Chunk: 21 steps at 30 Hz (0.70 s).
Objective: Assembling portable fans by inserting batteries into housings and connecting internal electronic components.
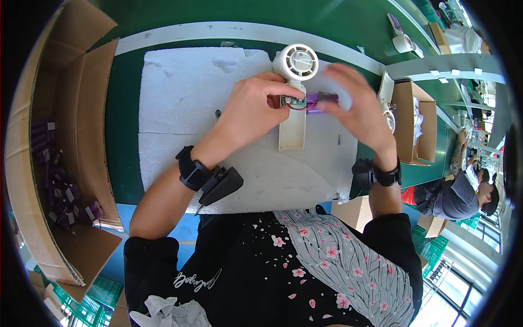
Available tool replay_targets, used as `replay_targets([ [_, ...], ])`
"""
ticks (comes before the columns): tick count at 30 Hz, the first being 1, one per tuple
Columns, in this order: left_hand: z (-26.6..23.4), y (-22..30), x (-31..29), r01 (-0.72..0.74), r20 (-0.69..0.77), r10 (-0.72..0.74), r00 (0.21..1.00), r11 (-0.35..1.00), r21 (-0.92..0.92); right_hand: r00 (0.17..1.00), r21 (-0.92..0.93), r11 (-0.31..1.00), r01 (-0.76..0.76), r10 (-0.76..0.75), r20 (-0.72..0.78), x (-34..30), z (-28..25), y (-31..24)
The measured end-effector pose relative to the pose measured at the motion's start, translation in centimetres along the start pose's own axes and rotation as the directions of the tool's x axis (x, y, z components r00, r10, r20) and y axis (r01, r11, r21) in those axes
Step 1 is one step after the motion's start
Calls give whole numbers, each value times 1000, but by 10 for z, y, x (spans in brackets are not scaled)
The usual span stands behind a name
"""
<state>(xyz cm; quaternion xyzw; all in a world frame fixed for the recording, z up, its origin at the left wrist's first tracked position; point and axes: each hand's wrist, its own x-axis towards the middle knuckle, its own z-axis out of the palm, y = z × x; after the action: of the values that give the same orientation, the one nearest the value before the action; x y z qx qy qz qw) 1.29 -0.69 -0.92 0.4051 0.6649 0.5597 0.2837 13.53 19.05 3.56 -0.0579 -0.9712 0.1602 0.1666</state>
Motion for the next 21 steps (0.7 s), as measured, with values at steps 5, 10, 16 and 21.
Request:
replay_targets([
  [5,2,0,1,-44,-99,46,994,999,27,918,220,964,151,-219,329,-6,7,6],
  [10,-5,-2,3,-57,-123,68,990,995,84,758,487,761,-429,9,652,-6,-11,-13],
  [16,-7,0,3,-132,-66,151,986,964,230,645,642,69,-764,31,764,-18,-19,-31],
  [21,-5,-4,5,-234,-61,269,961,912,336,743,746,19,-665,-87,664,-30,-9,-27],
])
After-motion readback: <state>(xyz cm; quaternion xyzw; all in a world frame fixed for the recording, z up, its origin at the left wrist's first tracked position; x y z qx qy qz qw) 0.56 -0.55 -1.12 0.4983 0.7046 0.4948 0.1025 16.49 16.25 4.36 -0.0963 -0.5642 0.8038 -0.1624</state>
